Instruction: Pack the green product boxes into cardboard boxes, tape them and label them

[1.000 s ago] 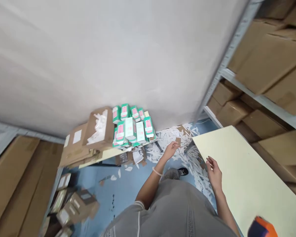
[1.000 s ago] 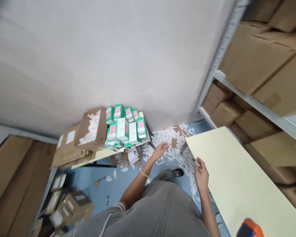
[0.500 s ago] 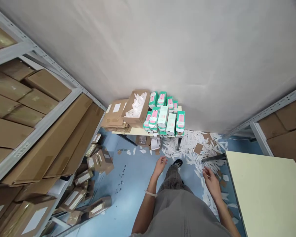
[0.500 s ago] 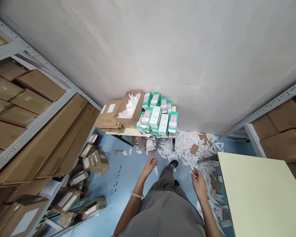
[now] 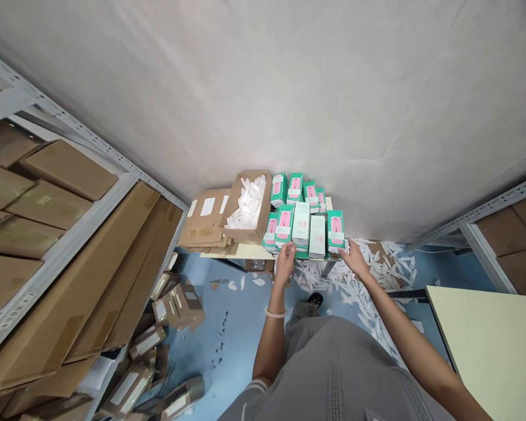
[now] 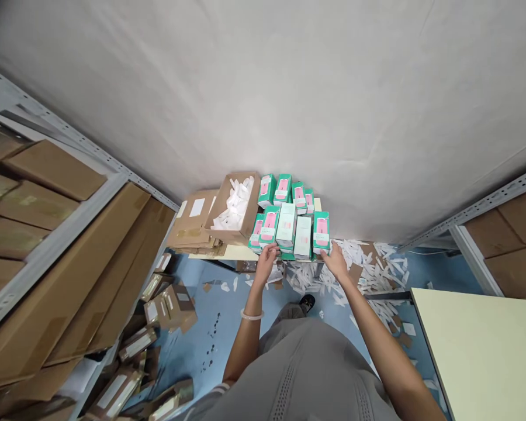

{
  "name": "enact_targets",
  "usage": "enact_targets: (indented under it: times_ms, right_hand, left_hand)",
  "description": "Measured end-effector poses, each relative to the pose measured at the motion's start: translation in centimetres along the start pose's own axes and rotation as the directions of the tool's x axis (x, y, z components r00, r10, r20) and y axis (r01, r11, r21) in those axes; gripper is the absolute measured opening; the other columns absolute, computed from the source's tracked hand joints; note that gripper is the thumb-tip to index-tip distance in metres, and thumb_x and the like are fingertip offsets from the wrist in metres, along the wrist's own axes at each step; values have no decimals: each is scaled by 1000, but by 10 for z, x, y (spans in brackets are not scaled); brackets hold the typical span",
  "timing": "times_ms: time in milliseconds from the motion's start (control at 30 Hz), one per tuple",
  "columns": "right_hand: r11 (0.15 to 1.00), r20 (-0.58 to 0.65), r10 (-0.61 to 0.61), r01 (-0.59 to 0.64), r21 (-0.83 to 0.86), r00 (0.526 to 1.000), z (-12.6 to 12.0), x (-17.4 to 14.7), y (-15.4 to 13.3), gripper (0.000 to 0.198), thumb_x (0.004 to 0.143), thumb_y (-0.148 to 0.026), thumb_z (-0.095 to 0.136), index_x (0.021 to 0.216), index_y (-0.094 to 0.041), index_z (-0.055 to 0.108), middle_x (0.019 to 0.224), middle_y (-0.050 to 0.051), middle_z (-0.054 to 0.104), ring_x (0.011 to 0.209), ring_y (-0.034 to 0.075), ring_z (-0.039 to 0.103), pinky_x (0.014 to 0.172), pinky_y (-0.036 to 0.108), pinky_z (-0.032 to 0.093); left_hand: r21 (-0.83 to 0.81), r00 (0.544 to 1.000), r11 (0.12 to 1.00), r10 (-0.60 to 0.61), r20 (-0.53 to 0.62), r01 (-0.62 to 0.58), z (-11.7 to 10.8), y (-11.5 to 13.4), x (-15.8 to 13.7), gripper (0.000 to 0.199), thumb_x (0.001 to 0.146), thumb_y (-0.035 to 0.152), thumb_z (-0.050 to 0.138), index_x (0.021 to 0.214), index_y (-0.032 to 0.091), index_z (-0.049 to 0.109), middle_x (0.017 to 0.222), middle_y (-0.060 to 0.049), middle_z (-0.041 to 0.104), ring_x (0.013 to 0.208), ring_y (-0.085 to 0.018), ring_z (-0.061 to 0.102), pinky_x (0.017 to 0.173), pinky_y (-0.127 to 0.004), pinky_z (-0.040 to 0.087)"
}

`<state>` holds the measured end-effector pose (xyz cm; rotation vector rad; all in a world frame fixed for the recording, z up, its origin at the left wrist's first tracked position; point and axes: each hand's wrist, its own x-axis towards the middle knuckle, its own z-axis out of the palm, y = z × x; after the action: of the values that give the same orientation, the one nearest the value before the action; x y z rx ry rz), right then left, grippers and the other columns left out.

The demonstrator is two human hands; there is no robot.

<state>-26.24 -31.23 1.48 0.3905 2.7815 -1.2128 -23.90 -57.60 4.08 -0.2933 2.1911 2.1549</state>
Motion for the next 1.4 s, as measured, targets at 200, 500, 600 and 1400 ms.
enact_targets:
  times_ms: [200,500,600,1400]
  right_hand:
    - [924,-10,324,-318,-210,946,28,56,-50,87,87,-46,52,156,-11,13,149,25,37,132,38,48,105,48,41]
    - [878,0,425,-412,-246,905,49,69,-49,99,82,-55,57,156,-14,5,142,25,42,127,40,52,100,51,43]
    - [874,4,434,-420,-245,901,45,72,-49,97,80,-53,61,154,-16,11,139,25,46,123,38,57,98,49,45]
    - [745,-245,508,-278,606,826,-53,10,-3,71,74,-37,66,139,-17,50,130,12,66,113,26,65,98,36,51]
  left_hand:
    - [-7,979,1000,-11,202,12,26,-6,26,39,92,48,55,118,19,60,125,-14,66,116,-25,63,103,-42,46]
    - [-29,922,999,0,387,12,76,-7,64,43,92,48,57,126,22,59,140,-13,58,131,-24,53,113,-41,38]
    - [-41,938,994,-82,337,102,88,-12,76,41,89,46,62,121,21,62,138,-15,59,130,-26,55,113,-44,39]
    - [-151,701,924,-153,696,351,174,33,53,71,93,47,56,155,27,29,157,-5,39,142,-25,42,115,-39,41]
